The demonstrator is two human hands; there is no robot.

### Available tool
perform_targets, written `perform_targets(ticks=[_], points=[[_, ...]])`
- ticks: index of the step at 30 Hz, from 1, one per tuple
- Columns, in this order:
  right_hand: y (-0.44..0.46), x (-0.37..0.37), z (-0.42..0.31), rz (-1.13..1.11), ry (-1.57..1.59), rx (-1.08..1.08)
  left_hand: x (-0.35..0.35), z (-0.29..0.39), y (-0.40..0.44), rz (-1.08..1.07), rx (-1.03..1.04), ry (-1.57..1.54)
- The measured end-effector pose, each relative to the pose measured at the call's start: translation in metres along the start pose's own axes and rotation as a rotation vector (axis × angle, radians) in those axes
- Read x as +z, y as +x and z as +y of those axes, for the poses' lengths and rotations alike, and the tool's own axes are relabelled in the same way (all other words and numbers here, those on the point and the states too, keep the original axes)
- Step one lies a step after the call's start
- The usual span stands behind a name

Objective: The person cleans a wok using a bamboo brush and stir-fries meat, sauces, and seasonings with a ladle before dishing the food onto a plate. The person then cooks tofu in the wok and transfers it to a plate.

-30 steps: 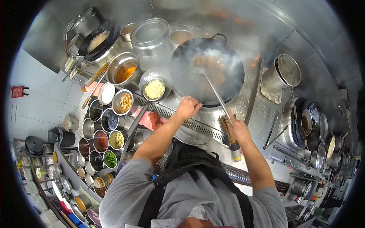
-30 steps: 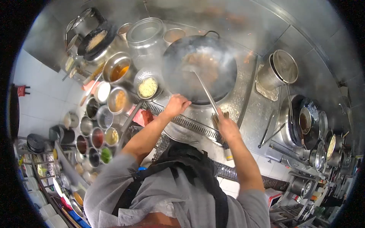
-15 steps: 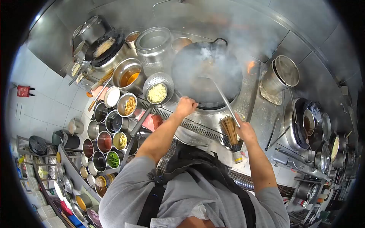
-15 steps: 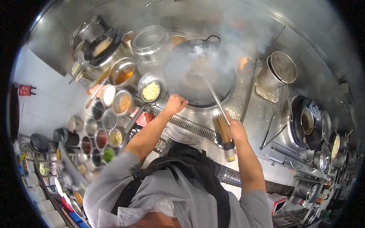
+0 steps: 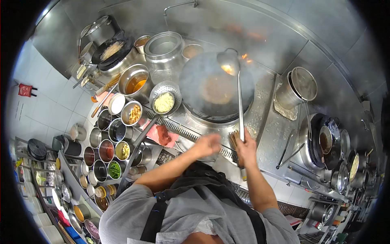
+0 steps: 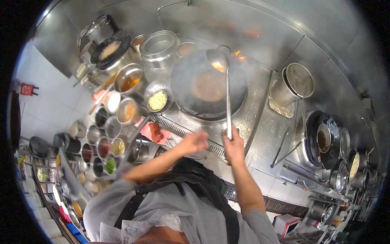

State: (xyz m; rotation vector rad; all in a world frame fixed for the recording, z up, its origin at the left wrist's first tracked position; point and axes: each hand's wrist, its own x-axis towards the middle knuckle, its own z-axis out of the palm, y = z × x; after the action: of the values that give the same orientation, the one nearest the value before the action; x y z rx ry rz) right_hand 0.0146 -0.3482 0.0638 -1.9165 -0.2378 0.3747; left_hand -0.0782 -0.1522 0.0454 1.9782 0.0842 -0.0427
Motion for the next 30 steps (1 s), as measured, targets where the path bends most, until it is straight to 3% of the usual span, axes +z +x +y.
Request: perform_targets(ticks=[1, 2, 4, 5, 6, 7, 8, 10, 12, 16, 18, 20, 22, 26, 27, 28, 29, 30], points=[[0.005, 0.025, 0.011, -0.044, 0.274, 0.01, 0.012, 0.021, -0.012, -0.103, -0.061, -0.427], [0.009, 0.045, 0.002, -0.083, 0.22, -0.053, 0.013, 0.033, -0.015, -0.202, -0.111, -0.846], [0.017, 0.08, -0.012, -0.043, -0.064, -0.388, -0.011, 0.016, -0.012, -0.188, -0.147, -0.971], [0.021, 0.09, -0.02, -0.05, -0.047, -0.401, -0.026, 0.007, -0.012, -0.191, -0.184, -1.111], [0.026, 0.097, -0.032, -0.071, -0.122, -0.553, -0.046, 0.004, -0.015, -0.179, -0.175, -1.093], [0.032, 0.101, -0.046, -0.089, -0.203, -0.709, -0.069, 0.001, -0.019, 0.014, -0.208, -1.055], [0.033, 0.1, -0.056, -0.09, -0.194, -0.73, -0.093, -0.001, -0.023, 0.206, -0.237, -1.014], [0.026, 0.085, -0.063, -0.28, 0.006, -0.407, -0.147, -0.022, -0.02, 0.332, -0.444, -0.555], [0.023, 0.06, -0.048, -0.213, -0.078, -0.356, -0.2, -0.062, -0.006, 0.503, -0.297, 0.243], [-0.005, -0.005, 0.033, 0.064, -0.065, -0.164, -0.31, -0.064, 0.047, 0.644, -0.381, 0.668], [-0.035, -0.044, 0.081, 0.177, -0.235, 0.071, -0.351, -0.062, 0.077, 0.667, -0.399, 0.831], [-0.076, -0.062, 0.105, 0.331, -0.023, 0.193, -0.386, -0.05, 0.109, 0.626, -0.441, 1.012], [-0.117, -0.078, 0.111, 0.38, -0.2, 0.412, -0.432, -0.097, 0.164, 0.532, -0.425, 1.114], [-0.187, -0.091, 0.17, 0.409, -0.381, 0.567, -0.447, -0.083, 0.203, 0.35, -0.587, 0.886], [-0.201, -0.087, 0.177, 0.419, -0.374, 0.584, -0.461, -0.119, 0.218, 0.367, -0.583, 0.714], [-0.211, -0.082, 0.179, 0.457, -0.319, 0.627, -0.451, -0.104, 0.218, 0.382, -0.578, 0.542], [-0.221, -0.077, 0.18, 0.492, -0.265, 0.668, -0.445, -0.091, 0.203, 0.41, -0.463, -0.065], [-0.233, -0.074, 0.183, 0.524, -0.212, 0.709, -0.442, -0.093, 0.21, 0.397, -0.467, -0.06]])
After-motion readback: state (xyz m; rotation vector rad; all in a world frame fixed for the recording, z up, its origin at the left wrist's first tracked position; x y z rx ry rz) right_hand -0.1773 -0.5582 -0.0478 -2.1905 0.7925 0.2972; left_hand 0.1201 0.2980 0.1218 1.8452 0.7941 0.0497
